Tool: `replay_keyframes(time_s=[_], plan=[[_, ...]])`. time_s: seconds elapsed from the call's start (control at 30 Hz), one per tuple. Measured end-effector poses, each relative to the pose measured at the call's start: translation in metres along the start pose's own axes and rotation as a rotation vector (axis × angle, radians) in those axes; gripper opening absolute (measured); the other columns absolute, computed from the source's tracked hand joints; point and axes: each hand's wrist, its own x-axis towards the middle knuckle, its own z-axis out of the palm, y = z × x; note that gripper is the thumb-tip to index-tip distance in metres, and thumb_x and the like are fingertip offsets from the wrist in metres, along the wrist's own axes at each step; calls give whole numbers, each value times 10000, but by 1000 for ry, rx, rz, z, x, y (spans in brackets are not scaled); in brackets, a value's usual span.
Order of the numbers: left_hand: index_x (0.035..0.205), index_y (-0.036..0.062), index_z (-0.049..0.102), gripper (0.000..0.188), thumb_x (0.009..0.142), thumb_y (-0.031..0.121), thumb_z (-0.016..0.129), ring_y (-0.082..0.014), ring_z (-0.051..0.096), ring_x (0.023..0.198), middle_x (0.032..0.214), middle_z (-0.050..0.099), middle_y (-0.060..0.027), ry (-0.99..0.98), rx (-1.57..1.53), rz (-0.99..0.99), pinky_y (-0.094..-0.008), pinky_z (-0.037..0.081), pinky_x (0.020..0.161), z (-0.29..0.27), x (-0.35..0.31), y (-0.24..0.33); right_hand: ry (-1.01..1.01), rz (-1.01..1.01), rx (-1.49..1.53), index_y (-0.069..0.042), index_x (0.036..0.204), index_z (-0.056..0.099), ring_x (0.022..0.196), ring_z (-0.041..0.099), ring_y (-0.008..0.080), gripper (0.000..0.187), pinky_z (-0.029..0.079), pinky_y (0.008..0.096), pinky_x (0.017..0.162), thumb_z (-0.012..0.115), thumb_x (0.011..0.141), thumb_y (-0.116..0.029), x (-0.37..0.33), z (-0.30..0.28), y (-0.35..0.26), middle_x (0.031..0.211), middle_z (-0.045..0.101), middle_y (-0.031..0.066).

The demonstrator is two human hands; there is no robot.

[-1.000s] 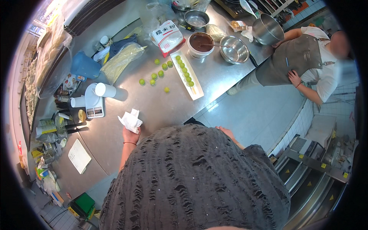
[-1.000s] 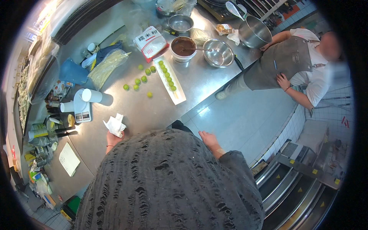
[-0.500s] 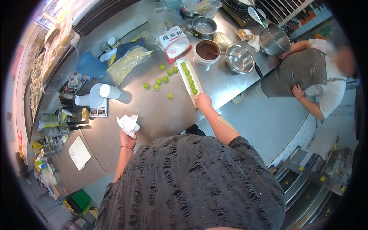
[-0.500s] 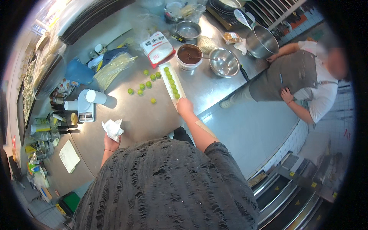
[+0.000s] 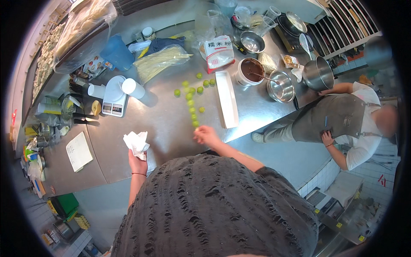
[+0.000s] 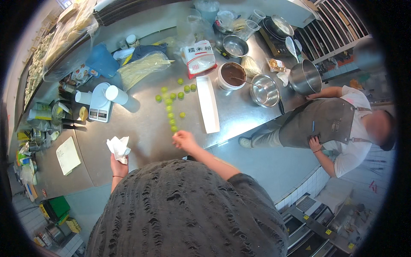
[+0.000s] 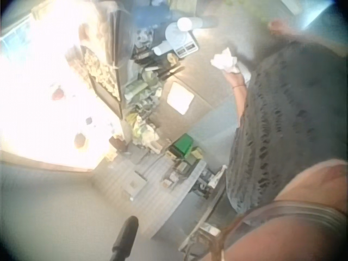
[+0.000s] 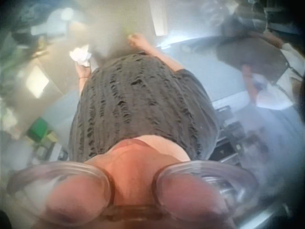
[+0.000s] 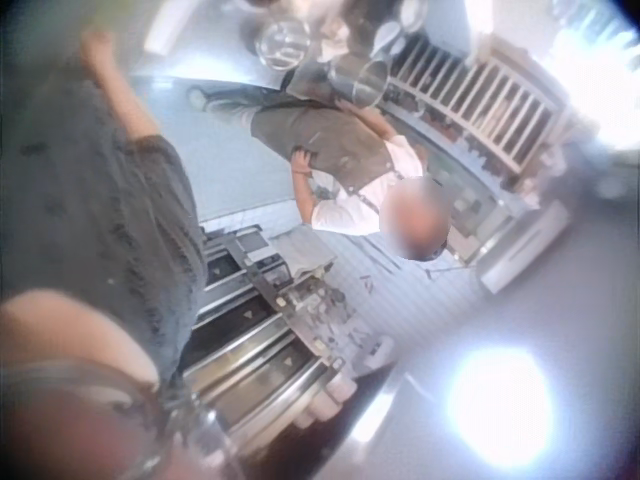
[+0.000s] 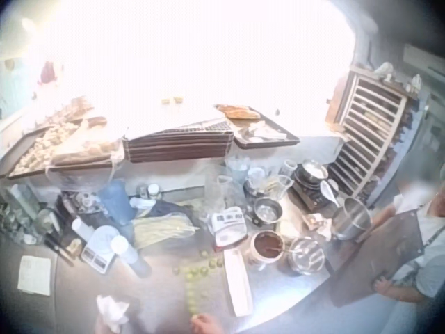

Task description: The person threads green grapes onto a wooden skewer, wipes the skewer with a paper towel, and places it on a tray. Then the person scoops cooked white pieces from a pot into a metal bowl and weighs them on a digital scale. Finally, the person puts on a disposable glove and handles yellow items from a blue bag.

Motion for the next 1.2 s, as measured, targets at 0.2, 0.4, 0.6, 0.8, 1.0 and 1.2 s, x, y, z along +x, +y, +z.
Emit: replay_keyframes(time_s=[0.2,0.4,0.6,0.8,1.0,1.2], plan=[[1367,78,497,437,1061,369,387,-200,597,1118,1307,598,-38,-108,116,88,-384,472,922,62,-18,15,-84,126,-48,8,978,623,585,614,110,156,504,246,503,621,965,-148,60,84,20,760,663,70],[1270,32,536,296,1021,193,547,-151,630,1021,1177,637,-49,-394,319,-44,-303,514,834,139,-8,-17,291,-369,-599,-17,1224,588,910,670,206,361,554,302,734,644,945,-239,7,47,-27,997,674,149],[1338,56,492,362,987,129,540,-178,626,1042,1236,603,-60,-639,596,-440,-301,514,864,221,-5,-146,368,-723,-722,-109,1320,584,1111,605,334,519,510,397,942,736,824,-120,-53,-40,-86,1272,610,176],[1408,55,400,489,977,219,562,-211,568,1169,1380,497,-132,-510,795,-402,-356,486,931,254,17,-209,255,-638,-1127,-59,1325,570,1153,596,343,579,512,402,966,634,759,46,-8,-149,-107,1324,576,203],[1405,-30,232,629,974,269,580,-258,712,793,899,706,-138,-582,1550,-304,-368,562,781,243,4,-274,206,-610,-1376,79,1287,498,1068,616,346,478,553,397,884,559,816,23,145,-179,-138,1384,462,230],[1329,60,254,413,972,24,457,-235,709,808,1002,658,-182,-244,809,-496,-349,607,714,249,7,-321,200,-711,-1485,116,1277,467,1151,520,366,489,521,389,933,571,813,1,184,-185,-104,1338,448,252]])
